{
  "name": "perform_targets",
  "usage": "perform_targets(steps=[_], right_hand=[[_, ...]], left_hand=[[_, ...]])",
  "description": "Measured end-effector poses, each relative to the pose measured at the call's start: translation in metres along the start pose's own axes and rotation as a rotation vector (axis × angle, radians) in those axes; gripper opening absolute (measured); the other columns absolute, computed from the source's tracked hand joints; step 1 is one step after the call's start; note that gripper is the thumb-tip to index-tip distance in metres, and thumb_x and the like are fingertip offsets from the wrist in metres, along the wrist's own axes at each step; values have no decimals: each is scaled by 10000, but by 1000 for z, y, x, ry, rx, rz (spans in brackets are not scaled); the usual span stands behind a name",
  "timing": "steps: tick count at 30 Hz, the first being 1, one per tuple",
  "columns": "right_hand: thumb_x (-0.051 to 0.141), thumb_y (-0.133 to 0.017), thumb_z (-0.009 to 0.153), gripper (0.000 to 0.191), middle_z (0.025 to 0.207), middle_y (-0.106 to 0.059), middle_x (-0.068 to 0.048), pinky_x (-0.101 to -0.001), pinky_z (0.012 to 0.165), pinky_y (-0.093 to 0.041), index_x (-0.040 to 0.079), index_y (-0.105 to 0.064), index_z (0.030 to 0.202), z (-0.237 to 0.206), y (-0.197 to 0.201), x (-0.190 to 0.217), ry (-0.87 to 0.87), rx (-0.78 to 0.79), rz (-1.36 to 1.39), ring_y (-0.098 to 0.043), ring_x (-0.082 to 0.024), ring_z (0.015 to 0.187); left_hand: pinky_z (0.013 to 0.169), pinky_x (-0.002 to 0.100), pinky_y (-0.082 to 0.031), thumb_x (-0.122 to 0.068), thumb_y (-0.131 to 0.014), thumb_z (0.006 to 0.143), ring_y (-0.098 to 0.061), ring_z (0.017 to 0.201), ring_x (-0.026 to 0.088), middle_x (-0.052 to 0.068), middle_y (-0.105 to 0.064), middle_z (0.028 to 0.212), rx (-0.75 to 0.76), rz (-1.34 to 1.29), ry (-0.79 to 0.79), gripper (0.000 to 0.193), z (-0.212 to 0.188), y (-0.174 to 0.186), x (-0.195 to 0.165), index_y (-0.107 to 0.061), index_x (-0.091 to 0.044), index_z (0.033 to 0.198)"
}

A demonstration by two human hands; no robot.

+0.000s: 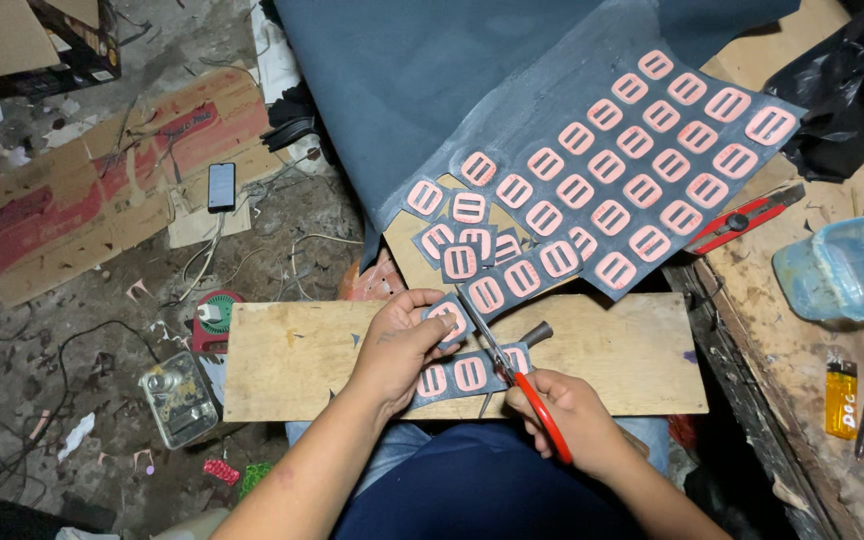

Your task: The person uses red-handled scissors to cut a sheet of dark material with pink oval markings into individual pieces. They first separate strips and then trim each oval shape, placing the cut pieces on the work surface.

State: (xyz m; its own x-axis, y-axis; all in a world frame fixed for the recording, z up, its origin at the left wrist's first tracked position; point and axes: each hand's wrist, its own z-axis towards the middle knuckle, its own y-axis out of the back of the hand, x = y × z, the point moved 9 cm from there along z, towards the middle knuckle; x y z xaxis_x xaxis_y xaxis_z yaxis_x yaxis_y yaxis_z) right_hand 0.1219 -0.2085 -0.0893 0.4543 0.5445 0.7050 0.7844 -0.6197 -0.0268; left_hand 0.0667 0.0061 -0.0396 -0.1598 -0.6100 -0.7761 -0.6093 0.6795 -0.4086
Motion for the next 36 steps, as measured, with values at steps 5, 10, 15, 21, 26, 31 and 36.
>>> perform_targets(steps=[5, 10, 15, 21, 26, 31, 36], right_hand=[[315, -713, 899, 278, 629, -590, -24, -264, 426, -446, 43, -716, 955, 2, -1, 2, 14, 44, -10, -541, -111, 451], [303, -709, 905, 261, 641, -589, -21, -258, 429, -444, 45, -702, 941, 0, -8, 5, 58, 79, -8, -536, -105, 455], [282, -726, 895, 232, 644, -587, -10, -251, 439, -435, 54, -700, 925, -7, -7, 3, 38, 92, -70, -529, -99, 459], [302, -762, 953, 306, 711, -433, 41, -244, 561, -371, 27, -644, 890, -14, -16, 18, 266, 244, -352, -394, -70, 630], [333, -674, 939, 304, 783, -549, 31, -261, 601, -493, 31, -657, 961, -17, -8, 7, 133, 260, -230, -525, -83, 657], [371, -600, 934, 372, 786, -580, -16, -267, 621, -528, 76, -655, 1153, -12, 0, 3, 75, 241, -96, -586, -113, 642], [352, -622, 952, 363, 796, -571, -1, -264, 645, -534, 44, -645, 1143, -1, -10, 10, 200, 231, -25, -566, -86, 680]], left_hand=[[629, 241, -495, -109, -682, 926, -639, 743, 111, 90, -730, 985, -28, 198, -279, 370, 13, -11, -53, -549, -20, 1260], [759, 361, -543, -241, -815, 838, -666, 857, 290, 183, -694, 1025, -274, 1013, -783, 568, -2, -42, -124, -560, 36, 1264], [838, 475, -506, -353, -850, 778, -672, 948, 403, 225, -717, 937, -139, 1439, -431, 537, 0, -52, -95, -622, -19, 1131], [785, 370, -556, -147, -742, 783, -740, 875, 256, 129, -764, 929, -43, 1080, -471, 363, 5, -45, -82, -655, -13, 1109], [724, 261, -556, -28, -652, 894, -697, 822, 127, 67, -736, 954, 96, 632, -342, 258, 30, -25, -66, -647, 29, 1145], [752, 230, -548, 5, -647, 913, -678, 831, 113, 98, -716, 969, 151, 405, -256, 281, 37, -4, -52, -612, 45, 1189], [746, 247, -568, 14, -657, 871, -713, 829, 135, 113, -741, 961, 141, 345, -166, 370, 29, 5, -32, -540, 42, 1221]])
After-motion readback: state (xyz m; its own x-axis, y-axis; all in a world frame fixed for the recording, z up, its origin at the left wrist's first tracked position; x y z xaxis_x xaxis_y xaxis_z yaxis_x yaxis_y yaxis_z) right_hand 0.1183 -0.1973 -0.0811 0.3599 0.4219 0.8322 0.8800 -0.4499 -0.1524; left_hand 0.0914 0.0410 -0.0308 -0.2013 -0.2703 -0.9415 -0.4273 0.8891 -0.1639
